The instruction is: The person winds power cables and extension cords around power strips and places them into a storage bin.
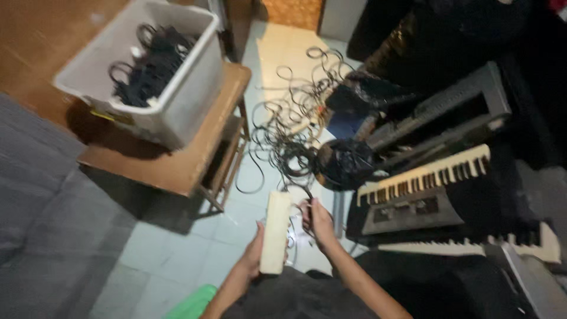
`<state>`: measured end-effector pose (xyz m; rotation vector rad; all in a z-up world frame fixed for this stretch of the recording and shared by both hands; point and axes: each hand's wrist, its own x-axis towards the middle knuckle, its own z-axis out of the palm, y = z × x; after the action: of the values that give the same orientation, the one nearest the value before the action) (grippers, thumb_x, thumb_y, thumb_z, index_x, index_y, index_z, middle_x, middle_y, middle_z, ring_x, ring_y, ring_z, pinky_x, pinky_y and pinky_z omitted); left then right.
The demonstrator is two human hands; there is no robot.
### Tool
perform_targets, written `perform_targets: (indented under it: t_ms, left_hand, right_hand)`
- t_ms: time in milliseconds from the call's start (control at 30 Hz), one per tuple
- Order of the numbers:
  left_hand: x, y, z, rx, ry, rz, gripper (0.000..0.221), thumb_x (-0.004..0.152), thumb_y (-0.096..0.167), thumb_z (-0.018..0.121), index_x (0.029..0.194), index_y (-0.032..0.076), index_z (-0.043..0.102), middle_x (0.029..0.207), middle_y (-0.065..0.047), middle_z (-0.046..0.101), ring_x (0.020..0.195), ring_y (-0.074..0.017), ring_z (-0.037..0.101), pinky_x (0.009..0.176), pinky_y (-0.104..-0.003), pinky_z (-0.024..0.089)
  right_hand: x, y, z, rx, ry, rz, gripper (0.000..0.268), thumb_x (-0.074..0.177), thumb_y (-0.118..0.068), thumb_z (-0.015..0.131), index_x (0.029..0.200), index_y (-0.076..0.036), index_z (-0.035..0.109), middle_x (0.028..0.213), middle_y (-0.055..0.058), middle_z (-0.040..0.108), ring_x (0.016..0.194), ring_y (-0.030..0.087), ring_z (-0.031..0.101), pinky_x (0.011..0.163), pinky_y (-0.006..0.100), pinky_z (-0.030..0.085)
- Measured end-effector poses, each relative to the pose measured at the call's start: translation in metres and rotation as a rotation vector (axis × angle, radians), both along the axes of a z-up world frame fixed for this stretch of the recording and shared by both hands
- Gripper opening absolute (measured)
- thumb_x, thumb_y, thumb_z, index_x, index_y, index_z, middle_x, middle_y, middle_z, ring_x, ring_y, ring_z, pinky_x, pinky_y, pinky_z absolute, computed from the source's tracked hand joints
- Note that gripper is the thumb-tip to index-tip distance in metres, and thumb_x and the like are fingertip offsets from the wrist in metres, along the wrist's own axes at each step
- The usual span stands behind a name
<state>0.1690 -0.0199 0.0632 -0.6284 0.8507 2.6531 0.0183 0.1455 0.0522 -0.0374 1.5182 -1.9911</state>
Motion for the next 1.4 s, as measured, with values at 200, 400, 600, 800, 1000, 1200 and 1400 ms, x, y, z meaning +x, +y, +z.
perform_targets:
  t_ms: [200, 400, 600, 800, 1000, 1200, 1400]
  left_hand:
    - [-0.017, 0.018, 0.073, 0.129, 0.373, -0.269, 0.075, 0.093, 0.061, 0.052, 0.142, 0.004, 0.050, 0.095, -0.013, 0.068, 0.075, -0.0241, 0.070, 0.069, -0.038, 0.059]
    - [-0.067, 0.064, 0.071, -1.194, 0.197, 0.227, 0.064, 0.102, 0.055, 0.059, 0.128, -0.004, 0.061, 0.107, -0.021, 0.076, 0.096, -0.0321, 0.075, 0.086, -0.045, 0.058]
    - [-0.047, 0.080, 0.089, -1.717, -0.118, -0.461, 0.064, 0.095, 0.061, 0.052, 0.120, 0.004, 0.064, 0.101, -0.026, 0.072, 0.101, -0.0451, 0.068, 0.087, -0.049, 0.052]
    - [-0.021, 0.056, 0.065, -1.247, 0.227, -0.980, 0.072, 0.106, 0.061, 0.043, 0.099, -0.003, 0.074, 0.087, -0.017, 0.076, 0.085, -0.0276, 0.072, 0.082, -0.038, 0.057]
    - [-0.004, 0.042, 0.096, -0.418, 0.494, -0.544, 0.048, 0.085, 0.033, 0.077, 0.119, 0.001, 0.067, 0.103, -0.001, 0.072, 0.091, -0.0102, 0.064, 0.082, -0.030, 0.055]
    - [-0.003, -0.031, 0.128, -0.994, 0.083, -0.360, 0.056, 0.085, 0.051, 0.072, 0.104, 0.000, 0.077, 0.087, -0.006, 0.076, 0.077, -0.0132, 0.067, 0.069, -0.032, 0.056]
    - [0.020, -0.073, 0.090, -1.362, -0.267, -0.711, 0.071, 0.089, 0.063, 0.065, 0.085, -0.007, 0.078, 0.074, -0.016, 0.074, 0.066, -0.0218, 0.068, 0.064, -0.037, 0.052]
  right_hand:
    - [0.031, 0.032, -0.020, 0.144, 0.373, 0.537, 0.037, 0.100, -0.022, 0.044, 0.116, 0.002, 0.068, 0.085, 0.008, 0.071, 0.071, 0.016, 0.066, 0.065, 0.032, 0.055]
    - [0.049, 0.081, 0.043, 0.611, 0.785, 0.865, 0.040, 0.097, -0.016, 0.059, 0.127, 0.008, 0.048, 0.091, 0.029, 0.068, 0.085, 0.046, 0.067, 0.075, 0.051, 0.052]
    - [0.057, 0.123, 0.126, 0.793, 0.985, 1.034, 0.023, 0.089, -0.018, 0.068, 0.098, 0.002, 0.061, 0.081, 0.026, 0.068, 0.082, 0.045, 0.067, 0.073, 0.054, 0.052]
    - [-0.026, 0.129, 0.172, 0.669, 1.266, 0.728, 0.015, 0.080, -0.018, 0.072, 0.088, -0.005, 0.073, 0.079, 0.016, 0.073, 0.077, 0.035, 0.071, 0.073, 0.044, 0.056]
    - [-0.030, 0.088, 0.053, 0.013, 0.579, 0.953, 0.023, 0.088, -0.014, 0.060, 0.108, -0.003, 0.066, 0.093, 0.019, 0.072, 0.089, 0.033, 0.070, 0.081, 0.045, 0.056]
    - [0.064, 0.069, -0.002, 0.507, 0.883, 1.223, 0.043, 0.089, -0.015, 0.060, 0.130, 0.000, 0.057, 0.098, 0.022, 0.071, 0.097, 0.038, 0.068, 0.097, 0.062, 0.036]
    - [0.069, 0.059, 0.090, 0.641, 1.018, 1.284, 0.044, 0.090, -0.019, 0.064, 0.131, -0.003, 0.060, 0.089, 0.024, 0.070, 0.087, 0.043, 0.068, 0.078, 0.053, 0.053]
